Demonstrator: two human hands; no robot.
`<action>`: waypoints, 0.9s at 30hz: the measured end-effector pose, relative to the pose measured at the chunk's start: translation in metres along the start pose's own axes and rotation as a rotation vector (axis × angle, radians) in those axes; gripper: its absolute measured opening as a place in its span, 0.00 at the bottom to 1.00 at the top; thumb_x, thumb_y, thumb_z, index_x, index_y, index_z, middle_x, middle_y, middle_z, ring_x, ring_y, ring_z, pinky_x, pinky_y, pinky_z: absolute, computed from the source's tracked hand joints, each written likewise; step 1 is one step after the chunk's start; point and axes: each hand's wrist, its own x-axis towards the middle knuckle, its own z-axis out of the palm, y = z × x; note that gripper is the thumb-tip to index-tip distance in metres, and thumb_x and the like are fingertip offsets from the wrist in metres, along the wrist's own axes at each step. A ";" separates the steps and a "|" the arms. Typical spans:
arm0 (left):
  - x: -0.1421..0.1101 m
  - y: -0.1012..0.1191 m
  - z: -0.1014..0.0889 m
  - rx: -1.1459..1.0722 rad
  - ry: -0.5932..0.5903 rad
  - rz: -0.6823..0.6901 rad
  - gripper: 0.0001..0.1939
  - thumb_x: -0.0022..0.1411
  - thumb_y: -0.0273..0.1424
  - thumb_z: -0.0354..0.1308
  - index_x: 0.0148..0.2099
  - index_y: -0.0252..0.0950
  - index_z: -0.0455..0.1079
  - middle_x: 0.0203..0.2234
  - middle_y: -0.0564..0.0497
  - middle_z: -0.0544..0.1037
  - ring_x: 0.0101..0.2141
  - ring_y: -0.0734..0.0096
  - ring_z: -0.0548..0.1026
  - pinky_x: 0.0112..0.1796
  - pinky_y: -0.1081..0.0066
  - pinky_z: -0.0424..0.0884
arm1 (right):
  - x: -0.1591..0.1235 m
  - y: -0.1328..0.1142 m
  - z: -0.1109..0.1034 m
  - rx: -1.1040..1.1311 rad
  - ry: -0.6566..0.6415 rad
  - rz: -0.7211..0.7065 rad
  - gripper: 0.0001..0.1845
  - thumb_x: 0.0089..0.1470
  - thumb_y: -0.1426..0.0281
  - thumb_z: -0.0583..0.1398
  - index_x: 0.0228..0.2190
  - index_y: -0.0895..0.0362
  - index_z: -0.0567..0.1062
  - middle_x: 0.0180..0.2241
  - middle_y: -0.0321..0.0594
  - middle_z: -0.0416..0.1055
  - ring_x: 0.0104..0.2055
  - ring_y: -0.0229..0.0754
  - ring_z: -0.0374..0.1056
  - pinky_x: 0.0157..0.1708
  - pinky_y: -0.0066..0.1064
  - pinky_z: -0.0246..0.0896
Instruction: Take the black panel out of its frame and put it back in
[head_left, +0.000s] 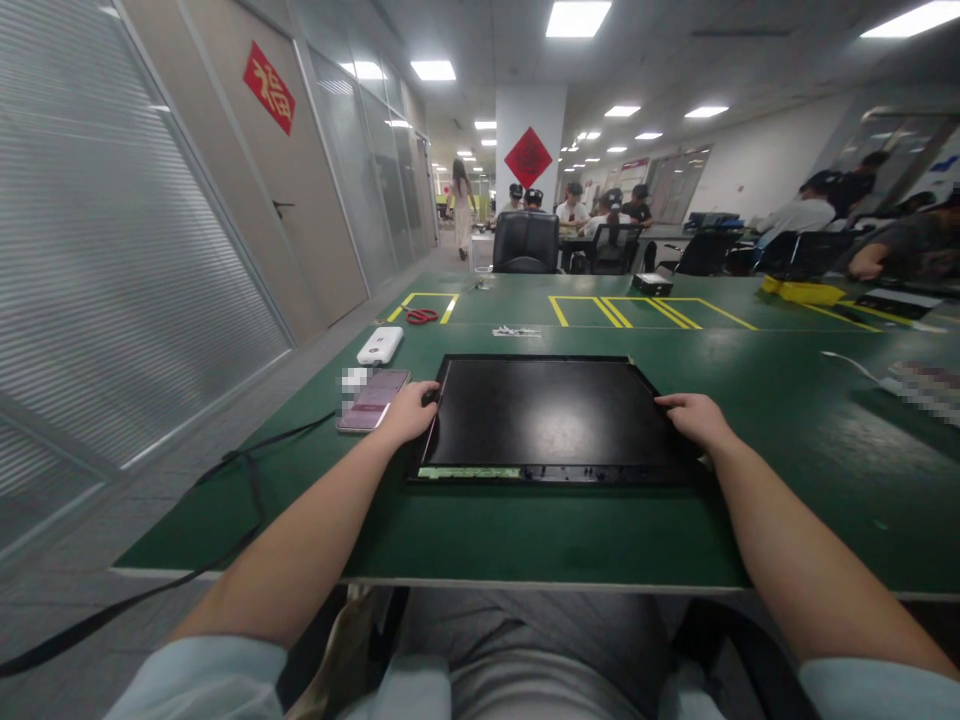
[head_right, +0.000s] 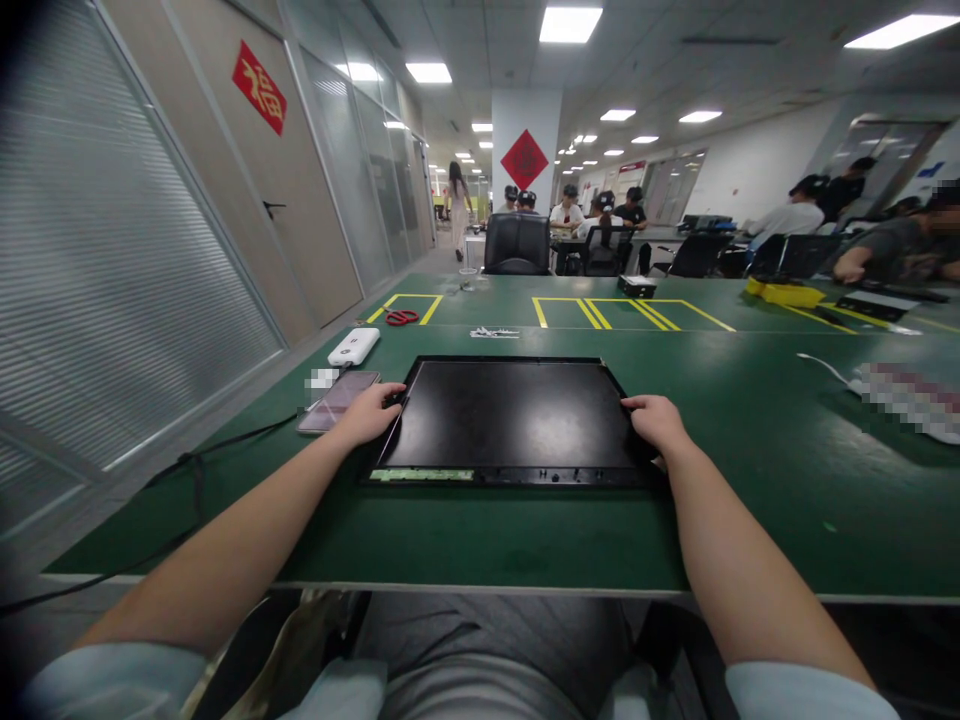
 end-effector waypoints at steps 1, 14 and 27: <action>0.000 0.000 0.000 -0.017 0.000 -0.009 0.26 0.57 0.23 0.58 0.58 0.35 0.75 0.54 0.40 0.81 0.55 0.52 0.78 0.57 0.59 0.72 | 0.000 0.000 0.000 0.019 -0.006 0.010 0.24 0.44 0.82 0.58 0.39 0.54 0.86 0.42 0.45 0.82 0.46 0.48 0.77 0.51 0.36 0.69; -0.001 0.000 -0.013 -0.088 -0.014 -0.152 0.30 0.50 0.23 0.60 0.58 0.34 0.75 0.41 0.43 0.84 0.43 0.56 0.83 0.45 0.64 0.77 | -0.002 -0.001 -0.002 0.108 -0.016 0.016 0.17 0.45 0.77 0.60 0.34 0.55 0.86 0.36 0.41 0.82 0.38 0.44 0.75 0.45 0.32 0.69; 0.001 -0.003 0.000 0.211 0.044 0.009 0.25 0.58 0.25 0.54 0.54 0.37 0.82 0.40 0.40 0.82 0.46 0.49 0.79 0.52 0.59 0.74 | 0.000 0.005 0.003 0.112 -0.036 0.021 0.17 0.49 0.77 0.60 0.39 0.57 0.86 0.36 0.42 0.82 0.35 0.43 0.75 0.43 0.33 0.69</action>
